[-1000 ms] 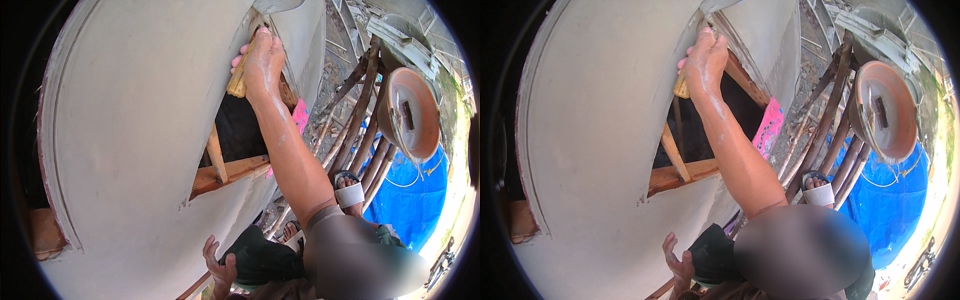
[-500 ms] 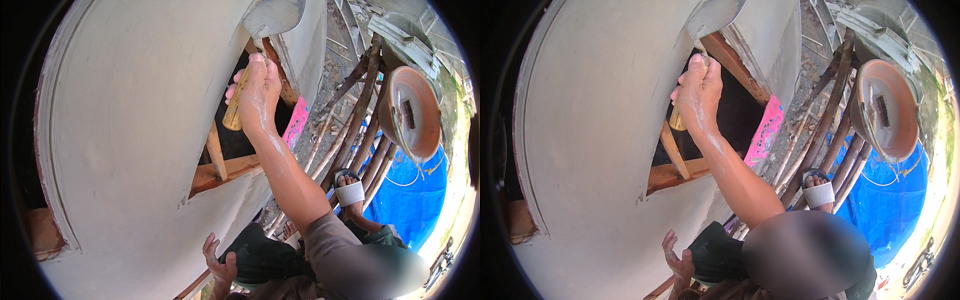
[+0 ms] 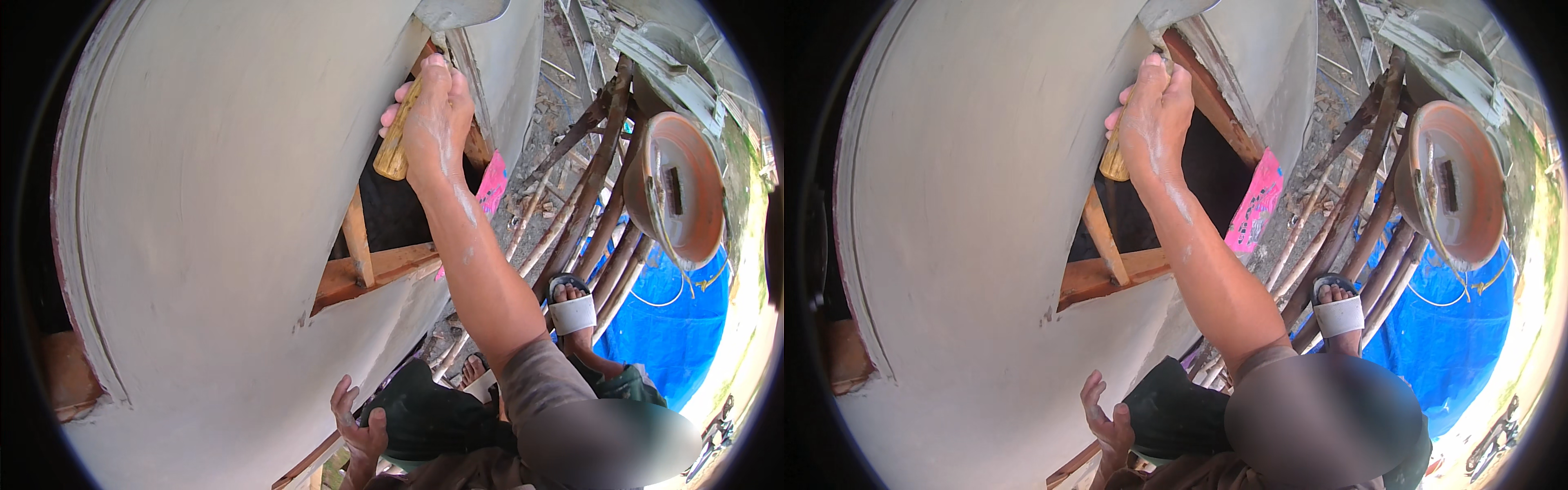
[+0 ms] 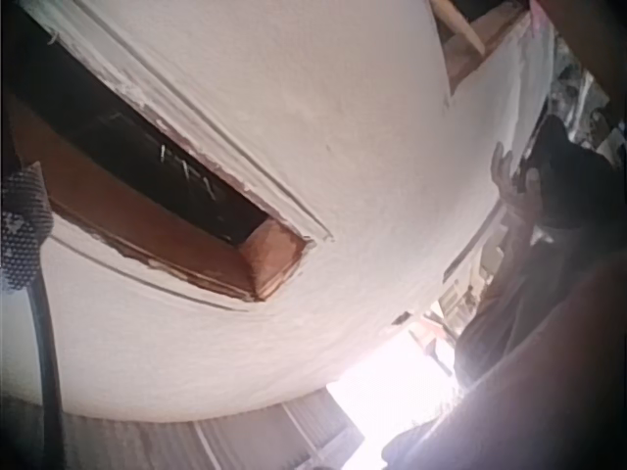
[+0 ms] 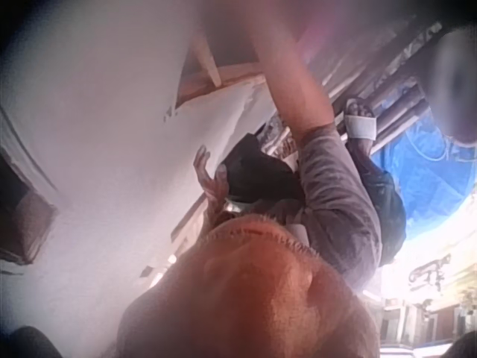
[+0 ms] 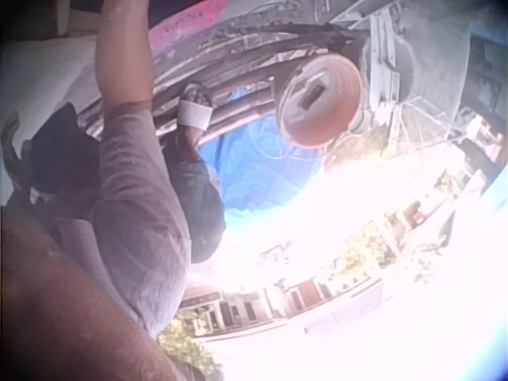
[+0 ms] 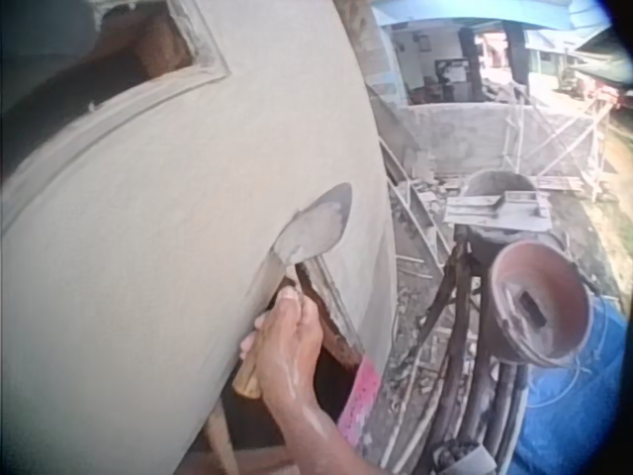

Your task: The person applies plaster to a wall using a trowel and a hawk, smoothing the surface around a window frame. They repeatedly scoop plaster from the hawk and spread it evenly across the wall.

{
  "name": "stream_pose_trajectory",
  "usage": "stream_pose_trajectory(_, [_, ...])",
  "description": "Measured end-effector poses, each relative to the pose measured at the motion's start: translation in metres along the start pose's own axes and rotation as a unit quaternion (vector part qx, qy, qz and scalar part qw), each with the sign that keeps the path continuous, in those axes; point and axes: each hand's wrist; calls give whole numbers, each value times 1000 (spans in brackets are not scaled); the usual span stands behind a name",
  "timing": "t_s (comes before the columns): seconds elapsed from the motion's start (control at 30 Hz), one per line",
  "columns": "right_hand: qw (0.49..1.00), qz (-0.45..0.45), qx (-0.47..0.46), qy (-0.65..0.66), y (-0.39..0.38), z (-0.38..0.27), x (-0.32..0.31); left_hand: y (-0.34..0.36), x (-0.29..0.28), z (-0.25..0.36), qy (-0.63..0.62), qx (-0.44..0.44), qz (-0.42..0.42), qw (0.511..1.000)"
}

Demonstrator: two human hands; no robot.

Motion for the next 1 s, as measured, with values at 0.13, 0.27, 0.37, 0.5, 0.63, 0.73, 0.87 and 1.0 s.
stream_pose_trajectory(0.13, [1000, 2, 0, 0, -16, 7, 1, 0, 0, 1, 0, -1, -2, 1000])
stream_pose_trajectory(0.27, [1000, 2, 13, -8, -35, 10, 4, -2, -2, -1, 0, 1, 0, 1000])
stream_pose_trajectory(0.37, [1000, 4, 16, -9, -44, 12, 5, -3, -2, -2, 0, 5, 0, 1000])
stream_pose_trajectory(0.5, [999, 4, 32, -10, -60, 13, 8, -4, -3, -3, -8, 12, 8, 1000])
stream_pose_trajectory(0.63, [998, 10, 58, -2, -79, 14, 11, -8, -4, -4, -9, 6, 9, 1000])
stream_pose_trajectory(0.73, [998, 9, 59, 3, -91, 21, 9, -8, -3, -1, -15, -6, 11, 1000])
stream_pose_trajectory(0.87, [998, 6, 57, 26, -115, 34, 0, -9, -4, -3, -9, 6, 10, 1000])
stream_pose_trajectory(1.0, [1000, 7, 23, -1, -101, 34, -20, -13, -6, -1, -9, 1, 17, 1000])
Point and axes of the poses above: each hand's wrist, its own y-axis towards the middle knuckle, its own x-axis out of the palm, z = x × y, and after that the axes turned 3 degrees about -z, right-handed
